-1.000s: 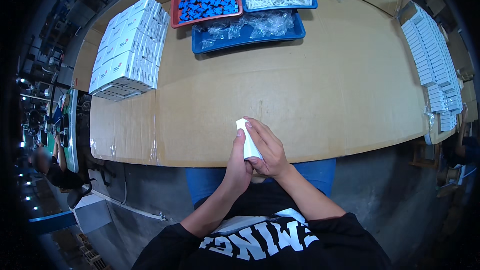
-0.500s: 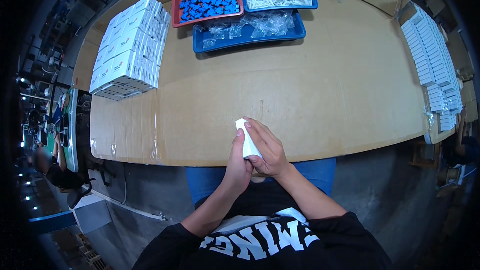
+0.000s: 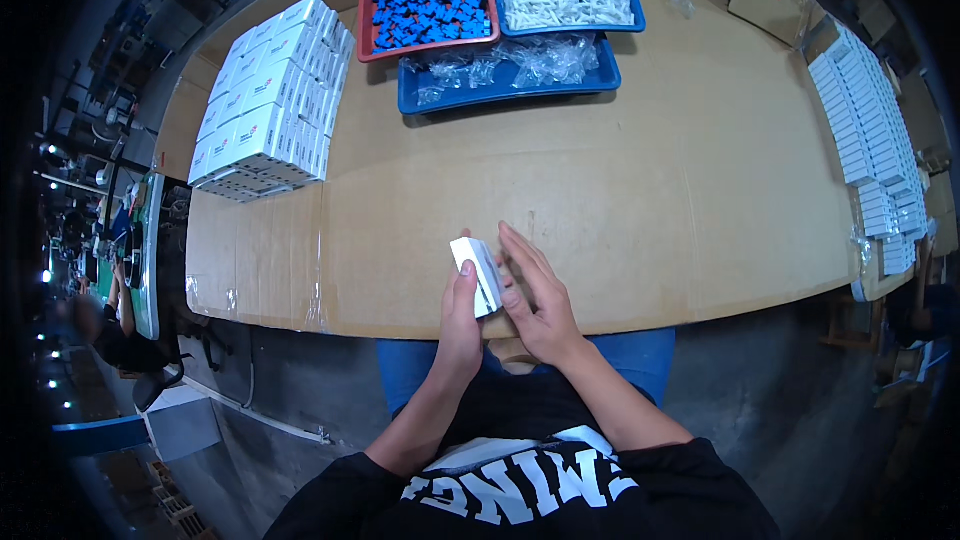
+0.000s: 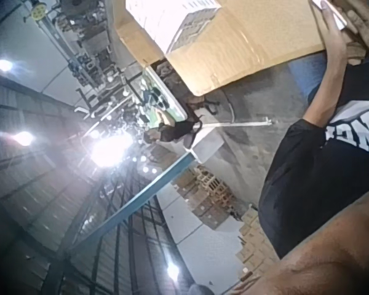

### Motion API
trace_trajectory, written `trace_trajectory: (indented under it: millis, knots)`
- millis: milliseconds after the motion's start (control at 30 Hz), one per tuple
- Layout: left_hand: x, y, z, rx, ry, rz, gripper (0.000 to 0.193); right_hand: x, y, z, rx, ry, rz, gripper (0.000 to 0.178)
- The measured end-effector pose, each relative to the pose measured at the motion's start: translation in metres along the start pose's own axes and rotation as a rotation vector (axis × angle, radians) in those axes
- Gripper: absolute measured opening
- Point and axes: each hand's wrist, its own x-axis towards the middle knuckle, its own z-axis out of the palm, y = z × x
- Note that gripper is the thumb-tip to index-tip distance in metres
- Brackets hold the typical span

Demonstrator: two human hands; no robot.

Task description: Packing electronic or industrial components into white boxes and placing them in stacks.

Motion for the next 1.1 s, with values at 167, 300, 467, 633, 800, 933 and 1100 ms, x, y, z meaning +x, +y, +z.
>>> trace_trajectory:
  millis: [167,300,467,633,800,933,1100]
  knots:
    - [0.001,0.011,-0.003,0.333,-0.053,0.300,0.065,-0.003,-0.013,0.006,0.076,-0.122,0.104,0.054]
    - [0.004,0.003,-0.004,0.299,-0.025,0.400,0.062,-0.005,-0.016,0.014,0.054,-0.141,0.086,0.052]
    - [0.002,0.003,0.000,0.287,-0.007,0.400,0.062,-0.007,-0.017,0.016,0.013,-0.089,0.017,0.051]
    - [-0.002,-0.003,-0.001,0.230,-0.052,0.520,0.062,-0.009,-0.021,0.017,-0.072,-0.073,-0.077,0.048]
    - [-0.004,-0.008,0.000,0.243,-0.048,0.554,0.064,-0.010,-0.020,0.016,-0.142,-0.072,-0.161,0.045]
    - [-0.006,-0.008,0.001,0.236,-0.037,0.542,0.067,-0.012,-0.020,0.017,-0.161,-0.060,-0.176,0.045]
    - [-0.007,-0.007,0.002,0.263,-0.045,0.520,0.092,-0.016,-0.018,0.018,-0.168,-0.041,-0.180,0.044]
